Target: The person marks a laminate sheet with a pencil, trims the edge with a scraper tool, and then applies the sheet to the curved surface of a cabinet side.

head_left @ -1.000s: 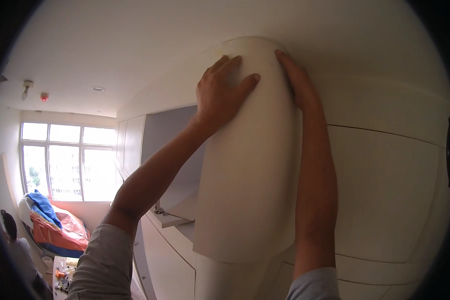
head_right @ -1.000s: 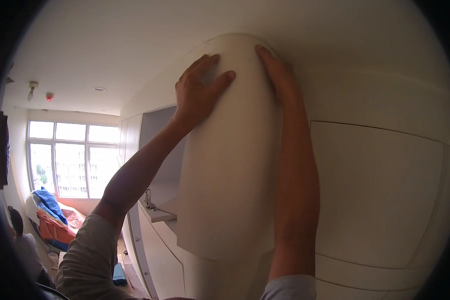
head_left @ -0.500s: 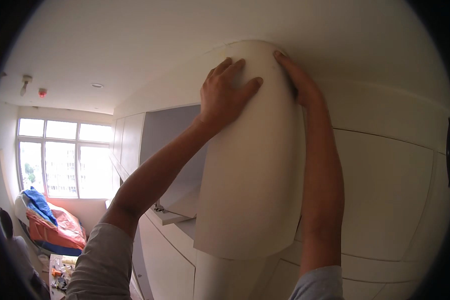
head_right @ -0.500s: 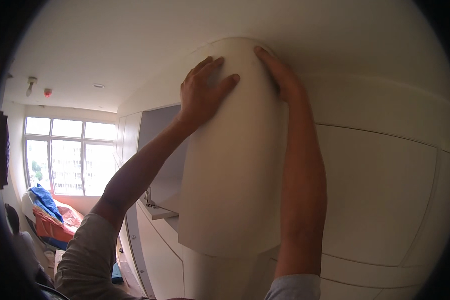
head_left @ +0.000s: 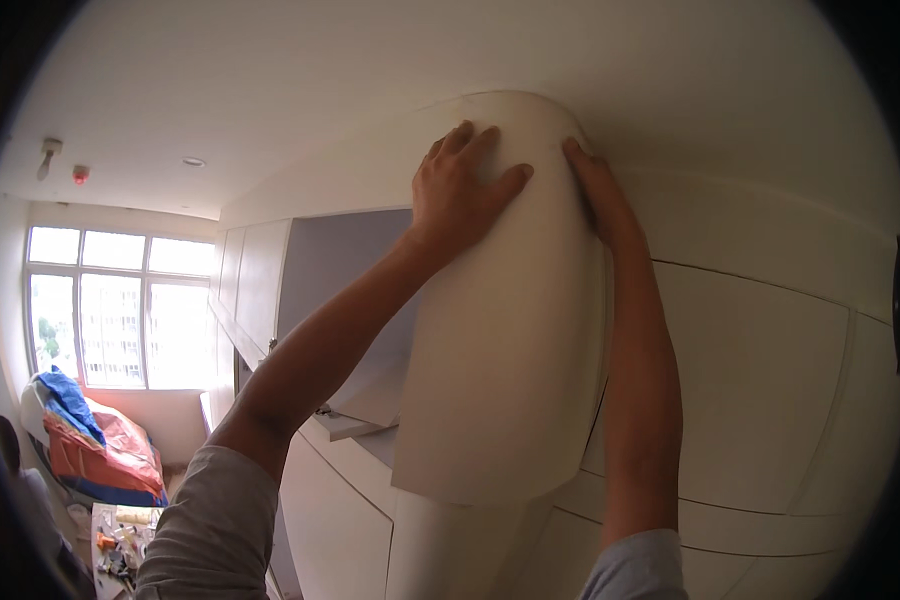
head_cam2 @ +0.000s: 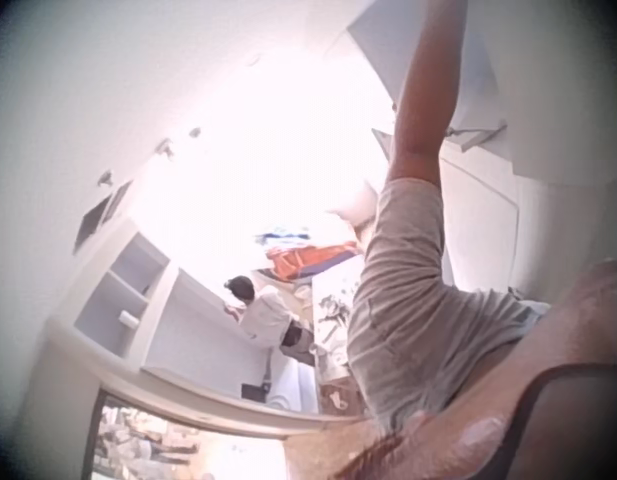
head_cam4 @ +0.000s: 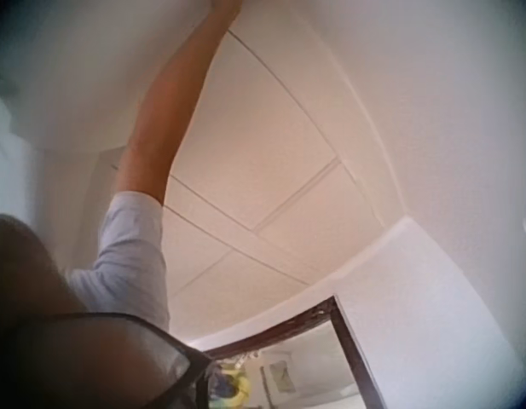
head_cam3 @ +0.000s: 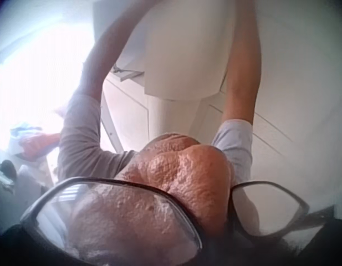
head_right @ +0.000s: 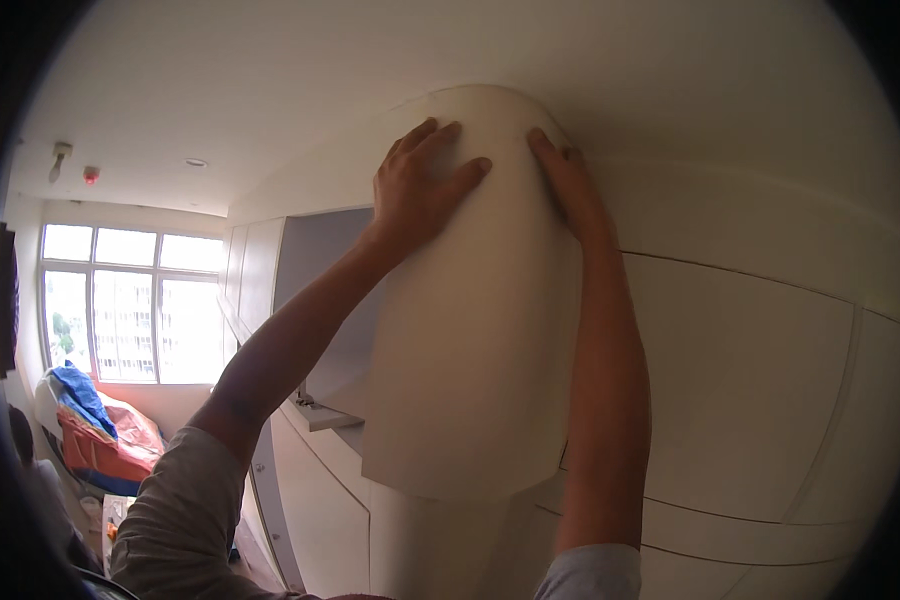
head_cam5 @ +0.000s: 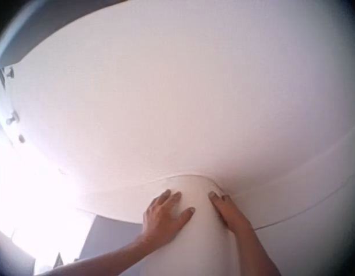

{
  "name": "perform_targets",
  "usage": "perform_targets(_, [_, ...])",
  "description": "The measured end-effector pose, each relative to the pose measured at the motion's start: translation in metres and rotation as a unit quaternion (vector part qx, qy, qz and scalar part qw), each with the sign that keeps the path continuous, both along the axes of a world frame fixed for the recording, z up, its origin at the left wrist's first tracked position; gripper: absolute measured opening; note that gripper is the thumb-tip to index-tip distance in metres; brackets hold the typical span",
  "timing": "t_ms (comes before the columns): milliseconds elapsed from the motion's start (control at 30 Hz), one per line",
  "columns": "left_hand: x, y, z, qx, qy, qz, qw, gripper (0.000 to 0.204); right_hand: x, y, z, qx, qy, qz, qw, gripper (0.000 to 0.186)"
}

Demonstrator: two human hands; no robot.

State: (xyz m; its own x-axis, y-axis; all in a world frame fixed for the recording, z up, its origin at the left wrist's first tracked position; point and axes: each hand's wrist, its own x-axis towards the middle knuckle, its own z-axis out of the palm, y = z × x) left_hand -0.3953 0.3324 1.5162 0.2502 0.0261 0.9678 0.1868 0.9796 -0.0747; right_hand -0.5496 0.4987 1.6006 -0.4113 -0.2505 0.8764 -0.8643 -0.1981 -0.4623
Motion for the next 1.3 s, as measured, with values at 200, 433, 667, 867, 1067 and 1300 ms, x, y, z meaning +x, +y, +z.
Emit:
perform_targets(200, [0.003,-0.005,0.002,0.0,0.012,0.02,1.0,0.065,-0.001,0.008,-0.042,-0.043,0.105,-0.046,0.992,0.115])
perform_targets(433, [-0.007,-0.007,0.003,-0.025,0.034,0.0,0.999,0.062,-0.032,0.007,-0.061,-0.122,0.116,-0.045,0.985,0.083])
perform_targets(667, [-0.013,-0.004,0.003,-0.032,0.045,-0.023,0.998,0.063,-0.068,-0.008,-0.062,-0.241,0.182,-0.022,0.953,0.057])
perform_targets(867, [-0.006,-0.004,0.004,-0.032,0.042,-0.016,0.998,0.064,-0.053,-0.014,-0.063,-0.252,0.175,-0.035,0.951,0.053])
perform_targets(1067, [-0.014,-0.011,0.004,-0.01,0.039,-0.043,0.998,0.066,-0.056,-0.019,-0.056,-0.251,0.209,-0.088,0.941,0.055])
perform_targets(1300, [-0.014,-0.011,0.006,-0.023,0.055,-0.046,0.997,0.062,-0.054,-0.018,-0.056,-0.264,0.191,-0.081,0.942,0.053])
